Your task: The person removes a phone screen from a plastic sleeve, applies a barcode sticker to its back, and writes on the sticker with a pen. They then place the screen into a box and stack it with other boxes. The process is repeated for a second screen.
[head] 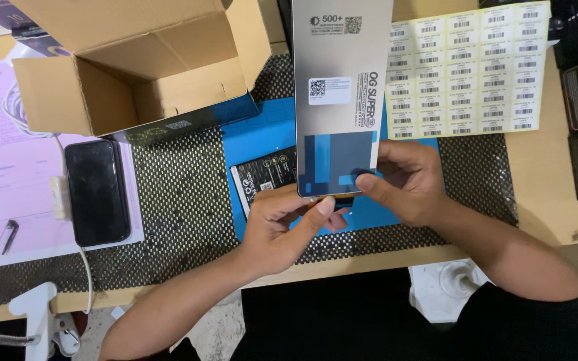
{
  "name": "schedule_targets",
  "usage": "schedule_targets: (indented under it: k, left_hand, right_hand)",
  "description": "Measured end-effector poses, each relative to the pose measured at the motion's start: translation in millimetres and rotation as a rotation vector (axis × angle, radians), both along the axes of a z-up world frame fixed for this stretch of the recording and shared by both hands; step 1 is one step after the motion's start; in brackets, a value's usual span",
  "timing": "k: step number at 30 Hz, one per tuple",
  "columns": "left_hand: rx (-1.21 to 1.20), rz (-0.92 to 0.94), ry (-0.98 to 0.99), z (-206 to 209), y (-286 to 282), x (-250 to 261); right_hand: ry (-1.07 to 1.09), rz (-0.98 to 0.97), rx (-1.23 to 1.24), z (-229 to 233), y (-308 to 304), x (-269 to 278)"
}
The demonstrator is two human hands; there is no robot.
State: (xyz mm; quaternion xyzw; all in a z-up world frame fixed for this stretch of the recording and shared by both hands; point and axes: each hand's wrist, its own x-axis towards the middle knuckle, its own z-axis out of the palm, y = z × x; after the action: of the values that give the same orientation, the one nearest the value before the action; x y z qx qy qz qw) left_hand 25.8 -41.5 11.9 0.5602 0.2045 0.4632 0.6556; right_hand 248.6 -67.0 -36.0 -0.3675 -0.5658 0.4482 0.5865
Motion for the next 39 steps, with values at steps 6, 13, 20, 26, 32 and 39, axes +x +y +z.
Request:
schedule_targets:
  k: [6,13,20,26,32,39]
  left_hand:
    - [0.055,-0.063,0.040,4.3,4.3,-5.5]
    - [0.088,-0.093,0.050,15.4,6.2,-4.7]
    - [0.164,-0.011,0.074,4.1,6.8,-5.9]
    - [0.095,0.028,0.056,5.2,3.8,-2.0]
    - [0.062,0.075,0.083,-1.2,6.4,-1.2]
    - [0.106,0.145,0.145,-7.9,5.7,2.0]
  right_hand:
    - [0.012,0.005,-0.030,3.3,0.2,4.0]
    - [0.001,-0.001,-0.040,10.0,0.8,1.9]
    - [-0.003,0.015,-0.005,15.2,2.3,-2.4]
    - [-0.009,0.003,0.003,25.0,3.8,-11.3]
    - [-0.027,-0.008,0.010,22.3,3.9,-15.1]
    - [-0.046,-0.008,-0.001,22.5,4.4,-18.4]
